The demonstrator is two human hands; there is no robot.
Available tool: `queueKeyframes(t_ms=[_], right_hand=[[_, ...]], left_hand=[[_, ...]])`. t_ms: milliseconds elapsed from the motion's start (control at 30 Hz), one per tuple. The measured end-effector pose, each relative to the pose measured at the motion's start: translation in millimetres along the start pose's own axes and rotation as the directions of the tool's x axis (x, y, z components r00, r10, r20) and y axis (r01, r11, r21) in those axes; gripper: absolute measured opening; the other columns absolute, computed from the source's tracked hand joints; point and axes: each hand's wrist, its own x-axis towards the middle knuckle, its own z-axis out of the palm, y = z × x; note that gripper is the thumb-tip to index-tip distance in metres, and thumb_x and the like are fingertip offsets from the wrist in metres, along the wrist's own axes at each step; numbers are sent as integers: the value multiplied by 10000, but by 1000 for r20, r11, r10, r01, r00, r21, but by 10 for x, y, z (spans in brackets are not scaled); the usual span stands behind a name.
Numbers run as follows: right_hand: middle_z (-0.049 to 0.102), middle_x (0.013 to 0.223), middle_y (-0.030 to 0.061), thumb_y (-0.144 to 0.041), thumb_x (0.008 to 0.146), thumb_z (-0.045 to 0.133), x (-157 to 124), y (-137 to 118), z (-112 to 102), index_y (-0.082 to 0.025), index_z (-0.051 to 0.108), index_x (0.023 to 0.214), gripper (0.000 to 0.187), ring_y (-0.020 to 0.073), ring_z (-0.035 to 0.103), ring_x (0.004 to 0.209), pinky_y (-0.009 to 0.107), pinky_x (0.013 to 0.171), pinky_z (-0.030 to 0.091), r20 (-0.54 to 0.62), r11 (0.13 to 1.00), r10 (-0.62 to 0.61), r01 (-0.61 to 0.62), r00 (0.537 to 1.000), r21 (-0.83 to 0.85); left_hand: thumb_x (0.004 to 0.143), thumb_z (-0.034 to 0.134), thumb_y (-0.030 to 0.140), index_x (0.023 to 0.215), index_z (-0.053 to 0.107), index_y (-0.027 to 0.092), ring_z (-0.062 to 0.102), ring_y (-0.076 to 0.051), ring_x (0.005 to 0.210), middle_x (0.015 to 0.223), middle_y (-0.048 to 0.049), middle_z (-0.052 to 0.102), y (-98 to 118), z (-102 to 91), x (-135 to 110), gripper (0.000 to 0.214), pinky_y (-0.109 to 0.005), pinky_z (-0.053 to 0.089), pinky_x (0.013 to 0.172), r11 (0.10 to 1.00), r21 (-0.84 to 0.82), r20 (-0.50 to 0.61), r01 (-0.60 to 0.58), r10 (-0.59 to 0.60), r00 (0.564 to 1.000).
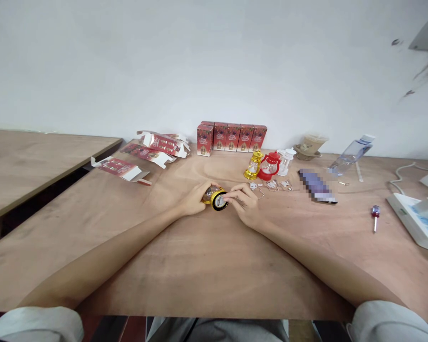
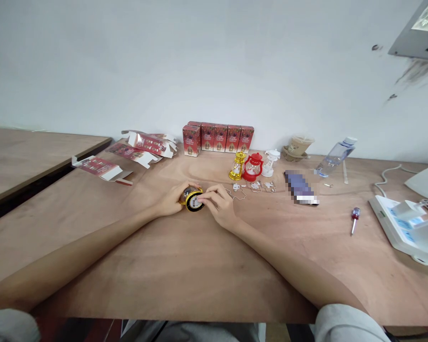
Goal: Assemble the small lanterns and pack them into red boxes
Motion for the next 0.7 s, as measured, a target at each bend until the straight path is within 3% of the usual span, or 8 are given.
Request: queueKeyframes(t_ms=[300,700], right_hand=[[562,822,26,-217,885,585,16,-26,15,-236,706,875,123,144,565,780,291,708,478,34,1000,5,-6,999,24],[593,802,26,-221,894,575,10,-39,69,-215,669,846,106,141,574,760,280,687,484,-29,998,18,-17,999,53]], left_hand=[[544,448,12,1074,516,186,603,-217,1069,1116,-64,640,-2,-2,6,562,-369,480,926,1000,-23,-2,7,-7,1000],[567,453,13,1082,521,175,608,-215,1057,1112,-73,637,-20,-1,4,544,-374,485,918,1000,-28,-14,14,-14,1000]])
